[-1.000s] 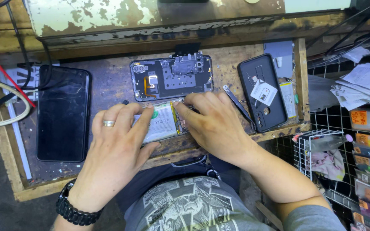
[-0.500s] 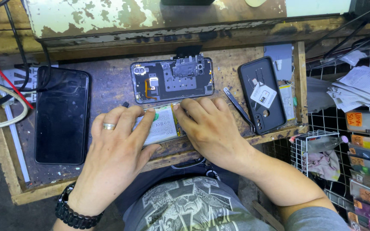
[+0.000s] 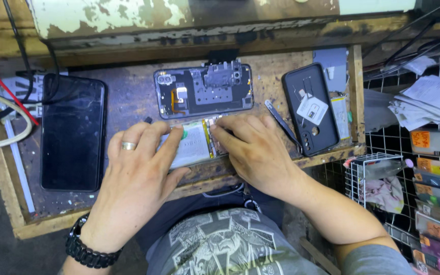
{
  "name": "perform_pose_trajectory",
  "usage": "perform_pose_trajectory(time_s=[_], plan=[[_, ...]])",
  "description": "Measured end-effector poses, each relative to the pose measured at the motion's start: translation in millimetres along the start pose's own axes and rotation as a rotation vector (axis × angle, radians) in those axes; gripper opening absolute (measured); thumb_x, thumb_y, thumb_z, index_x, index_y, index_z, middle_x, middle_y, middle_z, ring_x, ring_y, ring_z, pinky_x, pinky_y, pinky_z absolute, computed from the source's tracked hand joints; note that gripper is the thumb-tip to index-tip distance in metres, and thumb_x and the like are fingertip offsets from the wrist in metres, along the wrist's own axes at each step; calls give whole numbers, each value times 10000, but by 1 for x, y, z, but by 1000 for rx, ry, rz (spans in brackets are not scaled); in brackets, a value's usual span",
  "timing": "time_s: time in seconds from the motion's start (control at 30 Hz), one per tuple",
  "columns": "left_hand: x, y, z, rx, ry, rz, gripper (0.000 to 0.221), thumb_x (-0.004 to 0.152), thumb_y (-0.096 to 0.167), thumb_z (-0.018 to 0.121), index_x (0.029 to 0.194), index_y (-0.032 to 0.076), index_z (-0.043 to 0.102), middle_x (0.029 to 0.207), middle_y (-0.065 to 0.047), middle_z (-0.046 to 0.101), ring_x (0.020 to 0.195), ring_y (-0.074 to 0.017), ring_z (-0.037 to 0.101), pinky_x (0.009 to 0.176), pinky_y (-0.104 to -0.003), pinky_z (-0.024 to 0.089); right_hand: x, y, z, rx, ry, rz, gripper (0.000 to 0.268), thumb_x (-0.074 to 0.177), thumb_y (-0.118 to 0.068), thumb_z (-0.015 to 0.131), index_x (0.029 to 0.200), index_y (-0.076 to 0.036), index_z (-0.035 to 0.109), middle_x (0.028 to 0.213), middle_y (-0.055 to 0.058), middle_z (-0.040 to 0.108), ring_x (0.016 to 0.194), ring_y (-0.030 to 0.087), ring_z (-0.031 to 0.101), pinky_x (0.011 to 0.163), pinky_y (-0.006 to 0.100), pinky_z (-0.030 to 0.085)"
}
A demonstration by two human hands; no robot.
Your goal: The person repairs a mobile phone by hand, handling the battery, internal circuitry, and back housing while using a small tool at a workbench.
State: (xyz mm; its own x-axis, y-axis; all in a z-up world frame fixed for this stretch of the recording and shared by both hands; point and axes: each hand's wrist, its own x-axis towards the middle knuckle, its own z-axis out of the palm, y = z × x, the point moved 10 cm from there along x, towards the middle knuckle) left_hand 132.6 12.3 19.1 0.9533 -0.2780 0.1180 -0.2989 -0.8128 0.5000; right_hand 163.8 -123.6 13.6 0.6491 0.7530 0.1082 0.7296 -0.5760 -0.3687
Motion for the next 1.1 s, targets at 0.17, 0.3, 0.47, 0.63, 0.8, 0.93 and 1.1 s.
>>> perform_pose_trajectory(time_s=[0.17,0.3,0.47,0.63,0.8,0.93,1.1], plan=[[0,0,-1,11,-6,-7,643,730,251,793,1299,13,613,1271,-142,568,1210,-348,482,1012,-495,370,7,-2,-3,-8,32,24,499,796,-14,694,1292,-57,660,1214,61,627,1067,246,573,857,413,380],[1,-1,1,-2,-22,-6,659,728,248,792,1314,9,612,1272,-138,568,1206,-344,481,1010,-493,371,10,-3,-2,-48,41,20,468,801,-22,695,1265,-81,667,1195,52,628,1050,244,570,846,414,384],[0,-1,0,-6,-15,-5,648,734,252,792,1307,12,611,1273,-138,571,1208,-345,484,1005,-494,372,11,-6,-1,-68,15,12,478,788,-15,677,1262,-73,666,1199,66,625,1057,251,573,863,417,394],[2,-1,-1,-21,-15,0,653,732,248,790,1313,10,609,1268,-139,575,1206,-345,488,1004,-494,375,13,-10,0,-119,21,-9,456,803,-27,675,1257,-62,652,1208,82,620,1083,259,583,880,421,402],[1,-2,-1,-28,-20,-2,646,731,242,792,1308,15,611,1262,-137,574,1207,-345,490,1006,-495,375,14,-12,2,-141,19,-9,465,800,-30,676,1263,-51,647,1233,88,623,1090,257,584,868,417,394],[3,0,-5,-19,-2,5,659,722,248,793,1302,3,601,1297,-161,563,1209,-354,487,1008,-494,373,10,-7,0,-73,6,33,495,775,-21,675,1269,-43,644,1232,89,626,1093,265,587,876,422,390],[3,4,-6,-26,-9,26,693,713,260,798,1310,-20,583,1292,-159,560,1213,-350,490,1013,-490,373,2,-1,-8,66,66,82,491,788,-8,685,1276,-29,635,1249,90,630,1129,279,587,906,416,390]])
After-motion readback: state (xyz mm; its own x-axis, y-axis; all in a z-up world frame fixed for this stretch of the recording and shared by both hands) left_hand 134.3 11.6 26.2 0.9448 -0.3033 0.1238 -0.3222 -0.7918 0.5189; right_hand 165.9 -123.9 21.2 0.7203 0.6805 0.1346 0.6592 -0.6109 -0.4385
